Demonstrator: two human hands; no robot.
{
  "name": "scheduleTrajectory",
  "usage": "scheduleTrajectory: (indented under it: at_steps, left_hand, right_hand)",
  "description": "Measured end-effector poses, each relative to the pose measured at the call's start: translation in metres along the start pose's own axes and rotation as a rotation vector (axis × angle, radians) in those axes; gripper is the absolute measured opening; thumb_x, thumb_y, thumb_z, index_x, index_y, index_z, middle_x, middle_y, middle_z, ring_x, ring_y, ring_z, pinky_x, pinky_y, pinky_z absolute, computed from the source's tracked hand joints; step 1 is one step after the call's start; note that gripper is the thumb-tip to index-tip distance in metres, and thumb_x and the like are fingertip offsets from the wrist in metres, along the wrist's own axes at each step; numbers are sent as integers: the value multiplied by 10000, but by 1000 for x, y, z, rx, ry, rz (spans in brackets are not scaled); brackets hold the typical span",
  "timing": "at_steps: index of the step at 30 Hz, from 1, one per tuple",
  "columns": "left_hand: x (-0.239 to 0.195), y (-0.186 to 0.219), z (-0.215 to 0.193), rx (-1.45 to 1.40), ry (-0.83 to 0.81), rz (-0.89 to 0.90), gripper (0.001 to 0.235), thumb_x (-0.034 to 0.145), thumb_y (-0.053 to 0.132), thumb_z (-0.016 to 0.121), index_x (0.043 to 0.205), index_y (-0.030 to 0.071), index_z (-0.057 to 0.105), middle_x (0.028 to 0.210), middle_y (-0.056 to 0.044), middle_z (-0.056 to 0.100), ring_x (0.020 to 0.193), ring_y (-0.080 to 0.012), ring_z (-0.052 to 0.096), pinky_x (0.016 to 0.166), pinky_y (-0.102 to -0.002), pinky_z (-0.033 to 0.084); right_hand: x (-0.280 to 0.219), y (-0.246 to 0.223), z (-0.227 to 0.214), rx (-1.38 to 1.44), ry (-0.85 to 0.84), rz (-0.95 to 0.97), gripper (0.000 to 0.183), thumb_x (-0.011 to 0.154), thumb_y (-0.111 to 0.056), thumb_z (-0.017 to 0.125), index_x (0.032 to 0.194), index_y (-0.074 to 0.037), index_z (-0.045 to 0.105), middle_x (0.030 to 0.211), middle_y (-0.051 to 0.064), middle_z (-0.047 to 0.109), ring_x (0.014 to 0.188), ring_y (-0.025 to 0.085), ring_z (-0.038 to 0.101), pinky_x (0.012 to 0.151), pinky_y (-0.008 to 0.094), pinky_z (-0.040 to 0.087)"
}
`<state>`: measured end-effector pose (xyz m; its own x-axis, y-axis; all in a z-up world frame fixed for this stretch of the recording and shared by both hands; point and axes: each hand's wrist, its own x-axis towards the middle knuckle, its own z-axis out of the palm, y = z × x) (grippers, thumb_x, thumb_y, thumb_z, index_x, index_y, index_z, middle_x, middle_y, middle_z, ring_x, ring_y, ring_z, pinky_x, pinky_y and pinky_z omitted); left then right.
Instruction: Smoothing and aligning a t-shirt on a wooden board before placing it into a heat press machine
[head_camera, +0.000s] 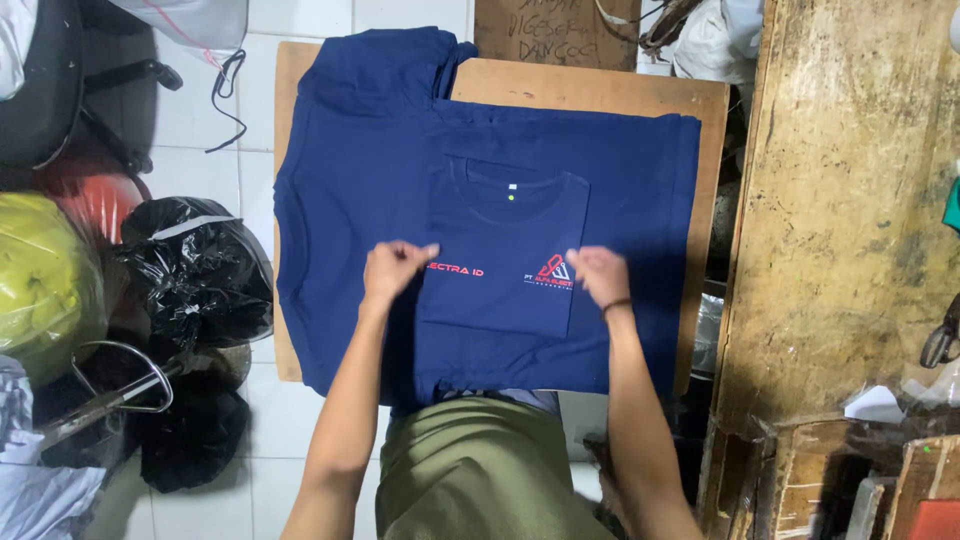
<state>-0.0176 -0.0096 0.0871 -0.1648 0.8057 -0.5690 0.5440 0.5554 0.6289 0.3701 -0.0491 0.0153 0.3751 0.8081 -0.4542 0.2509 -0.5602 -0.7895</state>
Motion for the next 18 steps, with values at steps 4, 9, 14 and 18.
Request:
scheduleTrajectory:
  at_steps: [4, 9, 14, 18]
  left_hand:
    - [-24, -80, 33, -10, -101, -109, 275, 779, 369, 886, 882, 121, 824, 836, -174, 777, 862, -379, 748, 755, -443, 579]
    - [-39, -118, 49, -242, -80, -242, 319, 785, 333, 893, 989, 98, 821, 787, -67, 775, 646, -148, 638, 624, -309, 540]
    - [-28, -146, 57, -376, -171, -164, 244, 797, 149, 861, 981, 3, 794, 734, -68, 775, 374, -93, 542, 413, -218, 372]
    - [-37, -136, 55, -450, -160, -151, 205, 820, 119, 853, 975, 3, 786, 744, -66, 771, 365, -89, 512, 394, -227, 368]
  right_hand:
    - [-50, 39, -8, -216, -273, 100, 330, 770, -289, 874, 903, -32, 715, 730, 128, 726, 694, 231, 686, 710, 362, 560]
    - [-71, 61, -13, -94, -103, 151, 445, 743, -208, 948, 1112, -116, 717, 809, 23, 768, 825, 124, 716, 822, 316, 606]
    - [-78, 82, -5, -214, -33, 92, 444, 773, -371, 928, 1104, -216, 675, 906, -59, 785, 840, 115, 694, 834, 304, 572]
    - [-85, 110, 3, -152, 39, 20, 427, 801, -316, 919, 1105, -163, 660, 864, 0, 770, 862, 170, 694, 852, 315, 541]
